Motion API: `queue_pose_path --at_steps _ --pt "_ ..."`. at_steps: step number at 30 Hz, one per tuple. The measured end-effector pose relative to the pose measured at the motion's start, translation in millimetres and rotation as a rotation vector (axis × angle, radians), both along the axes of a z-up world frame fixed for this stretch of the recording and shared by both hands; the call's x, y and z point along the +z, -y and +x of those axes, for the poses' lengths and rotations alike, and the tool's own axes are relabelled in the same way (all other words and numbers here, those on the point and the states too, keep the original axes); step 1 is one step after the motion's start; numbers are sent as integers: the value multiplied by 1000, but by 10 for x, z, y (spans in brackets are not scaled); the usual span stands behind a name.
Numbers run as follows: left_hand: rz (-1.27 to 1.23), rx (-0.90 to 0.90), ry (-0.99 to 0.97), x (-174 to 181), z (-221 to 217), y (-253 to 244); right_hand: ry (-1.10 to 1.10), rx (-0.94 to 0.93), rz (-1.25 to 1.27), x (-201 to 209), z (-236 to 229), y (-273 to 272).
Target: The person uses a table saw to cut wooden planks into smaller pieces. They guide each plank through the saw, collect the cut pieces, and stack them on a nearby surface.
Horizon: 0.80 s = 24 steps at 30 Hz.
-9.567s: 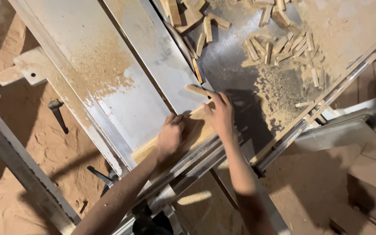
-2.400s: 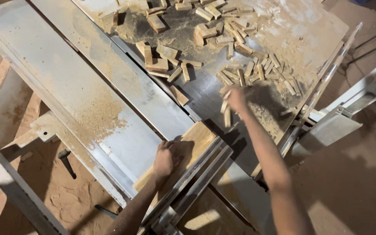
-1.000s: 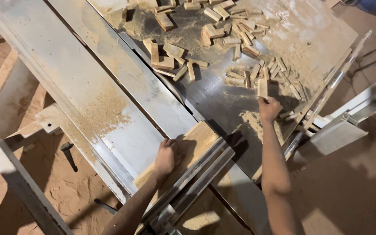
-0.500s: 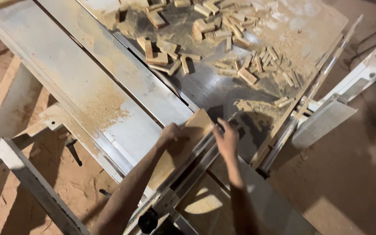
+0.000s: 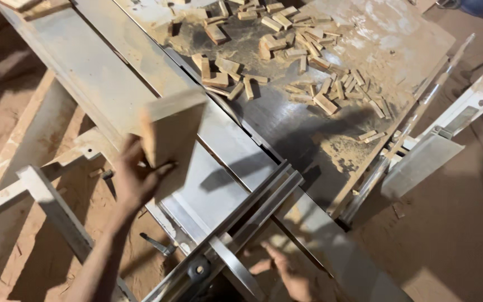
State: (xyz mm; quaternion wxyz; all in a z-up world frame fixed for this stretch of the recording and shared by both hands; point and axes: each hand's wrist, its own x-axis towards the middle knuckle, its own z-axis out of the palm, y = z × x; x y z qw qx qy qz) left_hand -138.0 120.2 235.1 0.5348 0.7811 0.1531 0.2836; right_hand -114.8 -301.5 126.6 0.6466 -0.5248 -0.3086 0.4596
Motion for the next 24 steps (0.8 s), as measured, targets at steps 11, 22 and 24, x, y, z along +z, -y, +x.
queue_pose_path --at_steps 11,22,24 --pt "547 108 386 960 -351 -234 857 -49 -324 580 370 -1900" --pt "-1041 -238 -324 494 906 -434 1544 -525 521 1377 1245 -2081" --pt "-1031 -408 -352 157 1061 -326 1624 -511 468 1470 1353 -2096"
